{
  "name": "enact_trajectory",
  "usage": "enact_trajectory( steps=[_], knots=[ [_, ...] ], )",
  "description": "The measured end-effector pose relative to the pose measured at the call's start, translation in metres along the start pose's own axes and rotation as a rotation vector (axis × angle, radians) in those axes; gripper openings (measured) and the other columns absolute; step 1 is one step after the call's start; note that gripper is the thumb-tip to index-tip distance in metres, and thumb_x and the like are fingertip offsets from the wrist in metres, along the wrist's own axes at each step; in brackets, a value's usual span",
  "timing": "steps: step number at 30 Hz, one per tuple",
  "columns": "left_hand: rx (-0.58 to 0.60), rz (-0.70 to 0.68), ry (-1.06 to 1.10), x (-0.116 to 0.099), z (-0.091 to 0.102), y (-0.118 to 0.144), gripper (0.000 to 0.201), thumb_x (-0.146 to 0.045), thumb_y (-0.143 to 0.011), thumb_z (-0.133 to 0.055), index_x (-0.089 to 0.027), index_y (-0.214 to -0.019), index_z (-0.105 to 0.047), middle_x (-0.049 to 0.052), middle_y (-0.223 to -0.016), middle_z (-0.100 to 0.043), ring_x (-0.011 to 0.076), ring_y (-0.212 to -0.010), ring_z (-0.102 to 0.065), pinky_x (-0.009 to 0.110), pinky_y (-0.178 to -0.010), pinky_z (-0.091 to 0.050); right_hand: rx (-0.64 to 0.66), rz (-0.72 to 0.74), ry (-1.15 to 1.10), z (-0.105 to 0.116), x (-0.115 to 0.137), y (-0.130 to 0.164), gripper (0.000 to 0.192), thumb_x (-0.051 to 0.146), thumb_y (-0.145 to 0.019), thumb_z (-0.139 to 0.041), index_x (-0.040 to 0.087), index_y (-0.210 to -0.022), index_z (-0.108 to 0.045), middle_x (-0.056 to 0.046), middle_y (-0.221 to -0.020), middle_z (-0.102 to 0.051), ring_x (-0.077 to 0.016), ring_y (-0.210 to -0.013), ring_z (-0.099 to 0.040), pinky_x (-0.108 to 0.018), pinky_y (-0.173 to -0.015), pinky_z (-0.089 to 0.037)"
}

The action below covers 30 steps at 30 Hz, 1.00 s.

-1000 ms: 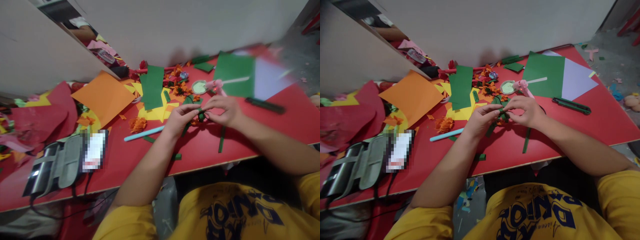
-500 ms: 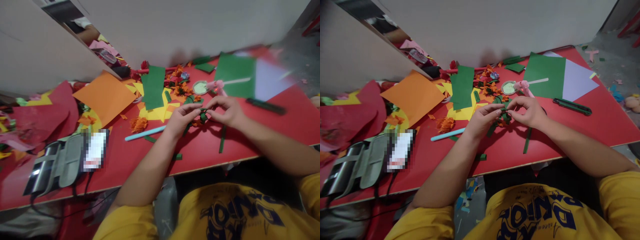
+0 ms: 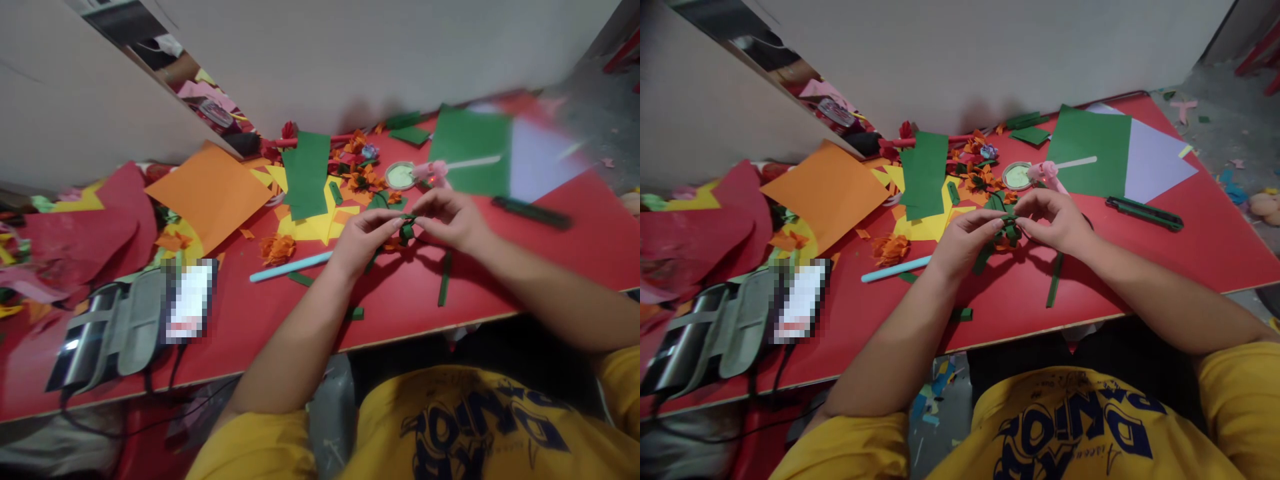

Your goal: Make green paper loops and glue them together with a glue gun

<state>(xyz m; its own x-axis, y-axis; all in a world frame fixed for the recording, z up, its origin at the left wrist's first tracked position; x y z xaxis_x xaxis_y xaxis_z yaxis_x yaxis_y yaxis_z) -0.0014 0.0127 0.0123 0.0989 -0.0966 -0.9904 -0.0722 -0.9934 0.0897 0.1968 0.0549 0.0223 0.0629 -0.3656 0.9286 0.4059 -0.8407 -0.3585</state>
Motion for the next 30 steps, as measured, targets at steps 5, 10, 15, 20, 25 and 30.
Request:
enact_trajectory(
  steps=[5,10,15,20,25,30],
  knots=[
    [0.010,-0.061,0.008,-0.001,-0.002,0.000,0.041,-0.055,-0.077,-0.102,-0.023,-0.099,-0.089,0.004,-0.093,-0.085,0.0172,-0.078,-0.076,0.029,-0.072,-0.063,-0.024,-0.038,-0.089,-0.002,-0.009,0.001,0.027,0.036,-0.084,-0.092,0.023,-0.102,-0.076,-0.003,-0.097,-0.083,-0.0174,-0.085,-0.078,-0.032,-0.082,-0.068],
    [0.051,-0.113,0.018,-0.004,-0.004,0.001,0.040,-0.054,-0.078,-0.103,-0.026,-0.105,-0.090,0.006,-0.107,-0.088,0.0200,-0.094,-0.080,0.032,-0.085,-0.066,-0.011,-0.026,-0.126,-0.004,-0.006,0.002,0.025,0.034,-0.085,-0.092,0.023,-0.102,-0.077,-0.003,-0.097,-0.083,-0.0172,-0.086,-0.078,-0.031,-0.081,-0.068],
    [0.070,-0.144,-0.001,-0.007,-0.006,0.002,0.046,-0.055,-0.079,-0.101,-0.028,-0.115,-0.091,0.008,-0.116,-0.088,0.0260,-0.105,-0.082,0.039,-0.092,-0.067,0.004,-0.044,-0.119,-0.004,-0.001,0.002,0.029,0.034,-0.084,-0.095,0.023,-0.103,-0.076,-0.004,-0.101,-0.085,-0.0188,-0.091,-0.081,-0.033,-0.086,-0.070],
    [0.094,-0.150,-0.026,-0.008,-0.006,0.003,0.050,-0.056,-0.079,-0.101,-0.028,-0.119,-0.091,0.009,-0.114,-0.088,0.0253,-0.094,-0.082,0.037,-0.082,-0.066,0.026,-0.046,-0.104,-0.002,-0.001,0.002,0.033,0.036,-0.084,-0.096,0.023,-0.104,-0.073,-0.004,-0.101,-0.085,-0.0194,-0.092,-0.083,-0.035,-0.089,-0.071],
    [0.071,-0.224,-0.081,-0.015,-0.003,0.004,0.038,-0.058,-0.089,-0.093,-0.027,-0.112,-0.092,0.010,-0.121,-0.088,0.0297,-0.119,-0.081,0.043,-0.108,-0.063,0.037,-0.052,-0.143,-0.002,-0.004,0.000,0.034,0.038,-0.086,-0.096,0.023,-0.105,-0.073,-0.005,-0.103,-0.085,-0.0198,-0.095,-0.083,-0.035,-0.092,-0.071],
    [0.087,-0.267,-0.130,-0.013,-0.002,0.000,0.030,-0.052,-0.089,-0.094,-0.027,-0.106,-0.092,0.010,-0.116,-0.089,0.0276,-0.114,-0.082,0.042,-0.106,-0.063,0.028,-0.067,-0.177,-0.001,-0.005,-0.002,0.034,0.039,-0.085,-0.097,0.024,-0.101,-0.071,-0.003,-0.098,-0.084,-0.0184,-0.091,-0.082,-0.036,-0.091,-0.071]
  ],
)
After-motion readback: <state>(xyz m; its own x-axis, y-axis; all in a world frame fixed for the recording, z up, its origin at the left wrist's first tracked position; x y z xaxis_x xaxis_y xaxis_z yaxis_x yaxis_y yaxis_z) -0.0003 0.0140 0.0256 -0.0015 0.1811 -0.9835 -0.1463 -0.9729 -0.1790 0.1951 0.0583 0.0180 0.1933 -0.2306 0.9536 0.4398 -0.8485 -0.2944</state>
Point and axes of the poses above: each hand's wrist, its own y-axis away from the middle knuckle, its own z-axis out of the back of the hand, x = y × z, the point moved 5 cm from there along -y, towards the middle knuckle
